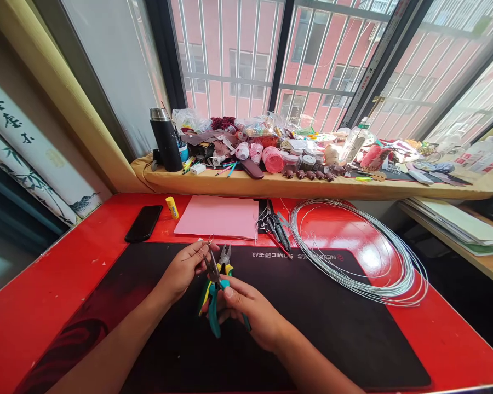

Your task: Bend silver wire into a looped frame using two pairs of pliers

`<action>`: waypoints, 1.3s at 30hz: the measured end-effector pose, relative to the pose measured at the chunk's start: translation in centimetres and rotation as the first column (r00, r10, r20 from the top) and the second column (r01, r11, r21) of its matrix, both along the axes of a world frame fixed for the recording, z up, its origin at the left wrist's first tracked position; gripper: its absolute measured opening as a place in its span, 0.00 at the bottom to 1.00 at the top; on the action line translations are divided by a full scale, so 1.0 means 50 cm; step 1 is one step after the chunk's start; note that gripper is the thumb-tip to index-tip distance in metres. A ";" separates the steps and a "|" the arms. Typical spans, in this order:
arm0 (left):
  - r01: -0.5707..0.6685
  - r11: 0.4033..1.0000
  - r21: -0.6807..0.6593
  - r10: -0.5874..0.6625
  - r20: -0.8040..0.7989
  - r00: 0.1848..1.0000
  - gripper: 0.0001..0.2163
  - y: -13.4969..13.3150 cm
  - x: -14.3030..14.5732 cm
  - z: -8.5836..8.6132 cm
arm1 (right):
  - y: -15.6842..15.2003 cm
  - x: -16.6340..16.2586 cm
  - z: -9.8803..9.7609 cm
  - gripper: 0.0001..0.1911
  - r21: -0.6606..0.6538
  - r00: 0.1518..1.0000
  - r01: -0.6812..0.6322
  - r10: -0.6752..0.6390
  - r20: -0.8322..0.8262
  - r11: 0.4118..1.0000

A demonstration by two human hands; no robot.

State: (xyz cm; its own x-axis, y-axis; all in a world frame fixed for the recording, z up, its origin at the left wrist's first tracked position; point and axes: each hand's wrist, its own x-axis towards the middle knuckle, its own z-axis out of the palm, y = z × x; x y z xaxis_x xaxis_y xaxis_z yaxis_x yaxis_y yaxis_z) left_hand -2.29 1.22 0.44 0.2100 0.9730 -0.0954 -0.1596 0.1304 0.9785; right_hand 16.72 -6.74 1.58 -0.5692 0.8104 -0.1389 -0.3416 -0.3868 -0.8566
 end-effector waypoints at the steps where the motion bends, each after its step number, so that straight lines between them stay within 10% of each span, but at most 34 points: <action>1: 0.021 1.000 0.010 -0.021 -0.028 0.999 0.21 0.000 -0.001 0.000 | 0.003 0.005 0.004 0.27 0.011 0.999 0.012 -0.013 0.037 1.000; 39: 0.130 0.988 0.081 -0.114 -0.184 0.976 0.20 -0.017 0.007 -0.004 | 0.033 0.030 0.009 0.28 -0.030 0.987 0.120 -0.116 0.110 0.992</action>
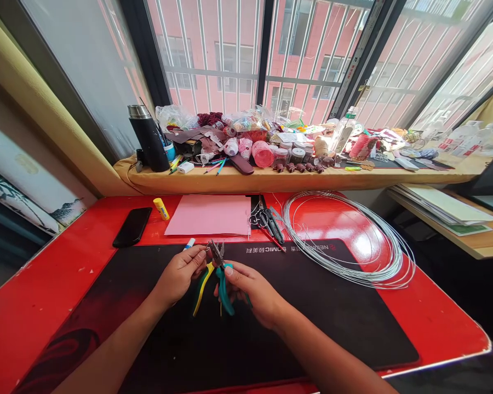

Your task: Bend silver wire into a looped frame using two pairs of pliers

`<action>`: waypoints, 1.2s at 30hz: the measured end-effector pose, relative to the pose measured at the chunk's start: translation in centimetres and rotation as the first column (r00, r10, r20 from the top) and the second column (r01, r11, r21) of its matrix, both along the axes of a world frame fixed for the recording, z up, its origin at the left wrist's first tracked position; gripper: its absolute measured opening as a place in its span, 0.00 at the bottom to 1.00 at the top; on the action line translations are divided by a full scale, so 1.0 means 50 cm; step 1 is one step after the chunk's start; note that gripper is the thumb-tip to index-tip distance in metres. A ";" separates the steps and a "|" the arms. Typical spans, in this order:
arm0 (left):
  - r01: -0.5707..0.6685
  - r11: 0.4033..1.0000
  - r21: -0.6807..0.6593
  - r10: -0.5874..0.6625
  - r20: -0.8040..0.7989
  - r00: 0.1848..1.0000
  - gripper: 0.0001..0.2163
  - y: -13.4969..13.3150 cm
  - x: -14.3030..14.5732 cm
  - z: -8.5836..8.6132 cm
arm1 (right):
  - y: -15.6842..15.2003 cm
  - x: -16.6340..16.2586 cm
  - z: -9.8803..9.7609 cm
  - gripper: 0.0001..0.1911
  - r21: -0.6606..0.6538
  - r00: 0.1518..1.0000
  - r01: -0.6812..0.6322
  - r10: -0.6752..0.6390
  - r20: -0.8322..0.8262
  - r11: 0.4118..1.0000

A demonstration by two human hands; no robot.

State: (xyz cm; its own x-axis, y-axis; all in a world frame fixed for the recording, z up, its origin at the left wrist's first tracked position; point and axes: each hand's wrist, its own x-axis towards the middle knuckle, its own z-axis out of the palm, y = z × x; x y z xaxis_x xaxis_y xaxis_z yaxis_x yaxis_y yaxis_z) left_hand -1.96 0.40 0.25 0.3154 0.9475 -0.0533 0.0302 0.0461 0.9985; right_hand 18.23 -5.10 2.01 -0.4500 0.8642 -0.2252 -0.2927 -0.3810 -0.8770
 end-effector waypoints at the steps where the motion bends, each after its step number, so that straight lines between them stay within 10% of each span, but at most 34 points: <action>1: -0.006 1.000 0.001 0.006 0.000 1.000 0.20 0.000 0.000 -0.001 | 0.001 0.000 0.000 0.28 -0.002 1.000 -0.002 0.002 -0.005 1.000; 36: 0.046 0.982 0.186 -0.002 -0.231 0.973 0.14 -0.007 -0.006 -0.001 | 0.003 0.004 0.003 0.21 -0.101 0.991 -0.073 0.061 -0.118 0.992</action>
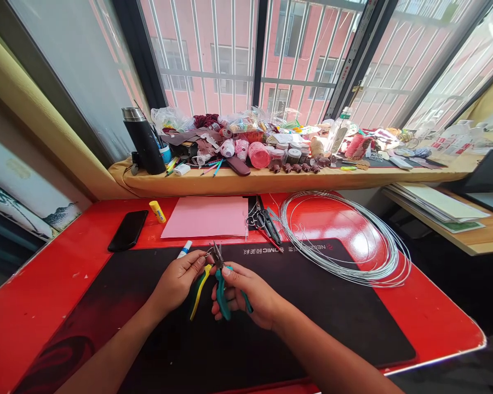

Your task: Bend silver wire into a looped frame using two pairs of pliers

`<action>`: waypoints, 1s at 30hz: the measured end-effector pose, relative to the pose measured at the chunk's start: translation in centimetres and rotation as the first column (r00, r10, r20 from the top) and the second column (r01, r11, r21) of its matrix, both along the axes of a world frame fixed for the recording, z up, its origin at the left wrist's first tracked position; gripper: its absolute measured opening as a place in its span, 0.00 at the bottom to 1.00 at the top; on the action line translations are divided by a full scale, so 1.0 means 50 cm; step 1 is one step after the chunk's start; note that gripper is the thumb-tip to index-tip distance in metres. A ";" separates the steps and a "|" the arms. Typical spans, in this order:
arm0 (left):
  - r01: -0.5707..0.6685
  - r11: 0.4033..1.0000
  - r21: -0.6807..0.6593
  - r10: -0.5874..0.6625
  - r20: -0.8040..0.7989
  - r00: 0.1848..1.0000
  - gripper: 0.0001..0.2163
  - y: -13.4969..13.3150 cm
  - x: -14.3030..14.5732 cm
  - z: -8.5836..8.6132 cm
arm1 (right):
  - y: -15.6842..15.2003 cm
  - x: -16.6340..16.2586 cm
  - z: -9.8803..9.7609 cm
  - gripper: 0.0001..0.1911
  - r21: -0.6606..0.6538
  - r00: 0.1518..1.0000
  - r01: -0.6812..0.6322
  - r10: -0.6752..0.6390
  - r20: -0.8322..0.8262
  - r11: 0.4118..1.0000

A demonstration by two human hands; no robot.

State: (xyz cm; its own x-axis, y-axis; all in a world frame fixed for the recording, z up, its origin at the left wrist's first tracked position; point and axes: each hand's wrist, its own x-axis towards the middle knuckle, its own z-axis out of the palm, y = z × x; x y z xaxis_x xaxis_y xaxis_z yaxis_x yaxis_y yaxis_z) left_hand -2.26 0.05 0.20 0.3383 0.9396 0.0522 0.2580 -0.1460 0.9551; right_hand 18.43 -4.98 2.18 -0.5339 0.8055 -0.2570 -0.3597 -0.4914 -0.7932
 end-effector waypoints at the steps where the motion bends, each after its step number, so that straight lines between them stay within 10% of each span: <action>1: 0.012 1.000 0.012 -0.012 -0.009 1.000 0.14 -0.002 0.001 0.004 | 0.001 0.000 0.000 0.21 0.001 1.000 -0.002 0.002 0.001 1.000; 30: 0.086 0.995 0.056 -0.082 -0.060 0.995 0.15 -0.006 0.003 0.012 | 0.006 0.000 -0.010 0.19 0.016 1.000 -0.014 0.015 -0.027 1.000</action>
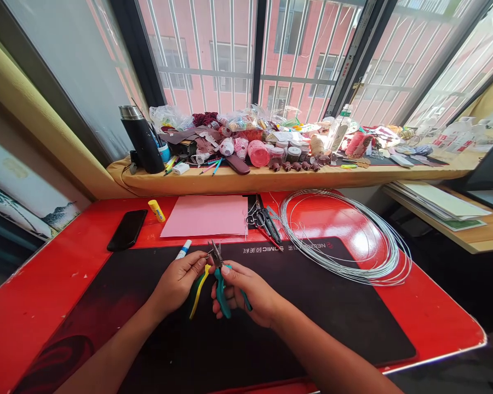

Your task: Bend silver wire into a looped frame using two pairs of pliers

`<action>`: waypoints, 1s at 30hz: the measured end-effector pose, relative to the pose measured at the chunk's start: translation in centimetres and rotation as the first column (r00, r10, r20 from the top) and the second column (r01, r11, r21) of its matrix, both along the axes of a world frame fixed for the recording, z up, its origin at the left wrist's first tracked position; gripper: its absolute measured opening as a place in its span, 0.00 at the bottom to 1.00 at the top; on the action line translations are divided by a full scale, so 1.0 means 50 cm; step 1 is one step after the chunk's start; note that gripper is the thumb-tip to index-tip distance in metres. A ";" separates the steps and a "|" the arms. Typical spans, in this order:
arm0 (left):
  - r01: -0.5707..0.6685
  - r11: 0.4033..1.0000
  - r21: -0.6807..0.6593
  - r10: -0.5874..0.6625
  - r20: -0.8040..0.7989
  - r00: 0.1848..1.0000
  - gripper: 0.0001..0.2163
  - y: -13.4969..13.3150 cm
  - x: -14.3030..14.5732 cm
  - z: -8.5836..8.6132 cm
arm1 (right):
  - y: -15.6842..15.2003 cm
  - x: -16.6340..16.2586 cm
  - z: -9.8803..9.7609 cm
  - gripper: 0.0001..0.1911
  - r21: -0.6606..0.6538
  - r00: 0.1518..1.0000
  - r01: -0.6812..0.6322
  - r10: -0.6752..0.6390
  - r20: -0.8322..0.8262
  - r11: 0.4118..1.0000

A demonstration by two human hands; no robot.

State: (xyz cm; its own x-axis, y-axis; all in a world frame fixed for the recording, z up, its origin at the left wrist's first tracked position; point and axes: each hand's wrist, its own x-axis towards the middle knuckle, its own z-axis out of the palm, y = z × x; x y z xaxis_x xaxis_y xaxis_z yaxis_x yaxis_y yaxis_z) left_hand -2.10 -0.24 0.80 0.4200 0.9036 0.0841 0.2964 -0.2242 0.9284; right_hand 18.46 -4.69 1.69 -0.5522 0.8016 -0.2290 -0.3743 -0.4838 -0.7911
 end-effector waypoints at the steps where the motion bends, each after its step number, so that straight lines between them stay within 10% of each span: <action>1: 0.002 1.000 -0.005 -0.001 0.008 1.000 0.15 0.001 -0.001 -0.002 | -0.001 0.000 0.000 0.19 0.002 1.000 -0.001 0.001 0.001 1.000; 30: -0.028 0.998 0.061 0.033 -0.084 0.996 0.14 0.006 0.005 -0.023 | -0.009 -0.002 -0.022 0.18 -0.075 0.999 0.041 -0.041 0.006 0.996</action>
State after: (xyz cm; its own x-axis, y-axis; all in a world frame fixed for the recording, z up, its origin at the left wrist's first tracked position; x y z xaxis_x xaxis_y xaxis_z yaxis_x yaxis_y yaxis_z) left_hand -1.88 0.05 -0.34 0.4001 0.9106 0.1037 0.3815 -0.2683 0.8846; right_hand 18.35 -5.14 0.62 -0.5183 0.8038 -0.2919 -0.3916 -0.5266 -0.7546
